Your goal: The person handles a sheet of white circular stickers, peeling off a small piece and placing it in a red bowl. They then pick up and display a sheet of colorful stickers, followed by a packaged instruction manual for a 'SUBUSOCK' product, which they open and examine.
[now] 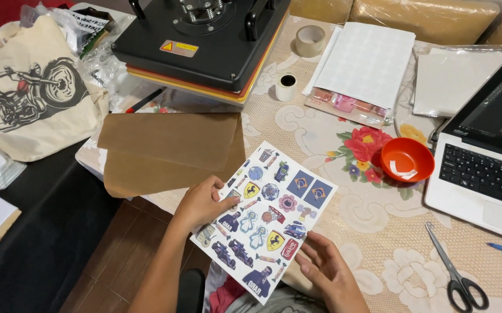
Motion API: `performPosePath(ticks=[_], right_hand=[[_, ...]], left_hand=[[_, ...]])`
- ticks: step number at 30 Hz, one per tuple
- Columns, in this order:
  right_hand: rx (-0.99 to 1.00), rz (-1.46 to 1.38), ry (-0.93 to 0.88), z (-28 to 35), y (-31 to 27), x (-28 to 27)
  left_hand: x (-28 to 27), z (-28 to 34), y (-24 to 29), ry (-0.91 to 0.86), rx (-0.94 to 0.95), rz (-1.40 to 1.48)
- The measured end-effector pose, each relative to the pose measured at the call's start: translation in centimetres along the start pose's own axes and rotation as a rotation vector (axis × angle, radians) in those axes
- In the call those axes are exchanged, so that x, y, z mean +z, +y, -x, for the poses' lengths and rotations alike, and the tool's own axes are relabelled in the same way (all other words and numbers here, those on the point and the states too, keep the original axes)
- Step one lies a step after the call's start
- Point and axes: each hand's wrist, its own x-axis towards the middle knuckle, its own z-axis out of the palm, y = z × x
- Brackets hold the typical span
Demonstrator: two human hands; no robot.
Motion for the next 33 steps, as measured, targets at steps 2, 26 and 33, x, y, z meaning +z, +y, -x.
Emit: performPosePath(ticks=[2,26,33], right_hand=[[0.004,0.058,0.004,0.4,0.3,-0.8],[0.008,0.603,-0.151,1.7,0.1,-3.5],[0.140,0.579,0.095,2.4,-6.9,1.8]], left_hand=[[-0.3,0.4,0.7,-0.031,-0.085,0.032],[0.0,3.3,5.8,-0.178,0.083,0.323],[4.1,0.4,4.1,-0.200,0.352,0.539]])
